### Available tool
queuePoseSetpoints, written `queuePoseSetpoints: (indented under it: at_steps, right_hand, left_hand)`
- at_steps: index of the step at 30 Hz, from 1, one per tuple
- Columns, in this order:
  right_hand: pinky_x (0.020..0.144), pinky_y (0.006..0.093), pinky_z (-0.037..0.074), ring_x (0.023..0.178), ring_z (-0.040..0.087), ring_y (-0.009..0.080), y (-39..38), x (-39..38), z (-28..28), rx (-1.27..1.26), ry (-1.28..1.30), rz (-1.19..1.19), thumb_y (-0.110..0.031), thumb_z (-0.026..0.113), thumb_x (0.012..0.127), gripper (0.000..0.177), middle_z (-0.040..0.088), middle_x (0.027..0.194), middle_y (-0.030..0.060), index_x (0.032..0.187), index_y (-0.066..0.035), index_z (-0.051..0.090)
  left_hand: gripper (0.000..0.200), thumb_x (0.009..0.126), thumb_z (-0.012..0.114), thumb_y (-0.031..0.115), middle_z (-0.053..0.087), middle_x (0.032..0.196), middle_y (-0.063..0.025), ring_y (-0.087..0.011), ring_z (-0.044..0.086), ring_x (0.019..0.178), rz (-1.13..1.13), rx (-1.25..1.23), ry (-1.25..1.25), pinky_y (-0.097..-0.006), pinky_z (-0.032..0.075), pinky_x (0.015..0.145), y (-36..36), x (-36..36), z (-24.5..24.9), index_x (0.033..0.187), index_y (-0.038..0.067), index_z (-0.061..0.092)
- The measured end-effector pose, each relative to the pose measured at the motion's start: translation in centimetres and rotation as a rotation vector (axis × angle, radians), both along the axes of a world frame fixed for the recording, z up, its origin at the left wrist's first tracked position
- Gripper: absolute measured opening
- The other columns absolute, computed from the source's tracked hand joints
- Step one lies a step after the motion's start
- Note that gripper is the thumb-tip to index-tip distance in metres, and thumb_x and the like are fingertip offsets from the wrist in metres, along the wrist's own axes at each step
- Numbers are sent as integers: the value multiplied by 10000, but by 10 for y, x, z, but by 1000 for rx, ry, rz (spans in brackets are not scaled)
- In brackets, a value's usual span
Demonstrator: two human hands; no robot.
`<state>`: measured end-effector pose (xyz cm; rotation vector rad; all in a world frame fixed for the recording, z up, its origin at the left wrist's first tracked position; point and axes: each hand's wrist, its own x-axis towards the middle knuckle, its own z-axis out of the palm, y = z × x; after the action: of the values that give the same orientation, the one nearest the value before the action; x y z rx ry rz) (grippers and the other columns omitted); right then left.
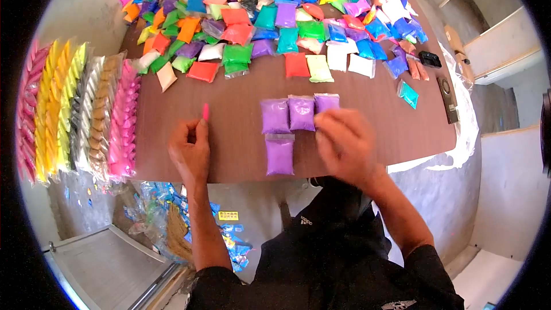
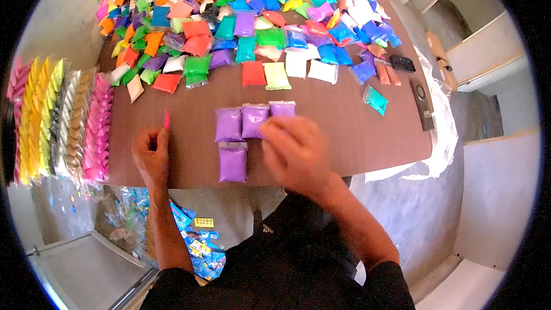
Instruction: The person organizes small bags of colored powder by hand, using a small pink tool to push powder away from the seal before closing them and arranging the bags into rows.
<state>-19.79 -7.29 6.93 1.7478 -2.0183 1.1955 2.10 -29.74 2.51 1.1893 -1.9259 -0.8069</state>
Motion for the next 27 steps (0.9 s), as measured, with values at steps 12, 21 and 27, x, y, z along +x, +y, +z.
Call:
queuePoseSetpoints:
  at_steps: [12,21,27]
  right_hand:
    - [780,421,541,916,693,304,-114,-81,11,194,179,-20,-108,723,837,121,720,989,91,952,-69,729]
    - [785,458,561,972,654,324,-192,-75,-21,305,333,-9,-164,674,824,122,655,972,116,907,-79,701]
    - [741,458,573,953,665,322,-173,-80,-12,255,376,-59,-187,648,822,163,660,934,132,916,-65,704]
  left_hand:
    - [143,925,718,139,666,734,-45,-96,582,677,41,49,17,-279,471,620,0,-1,2,914,-3,712]
    - [161,939,717,151,650,731,-20,-82,580,695,89,92,33,-267,481,637,0,-2,-2,933,-10,717]
    - [180,949,715,168,661,747,-6,-69,567,700,105,161,67,-259,477,643,1,-4,2,958,-12,725]
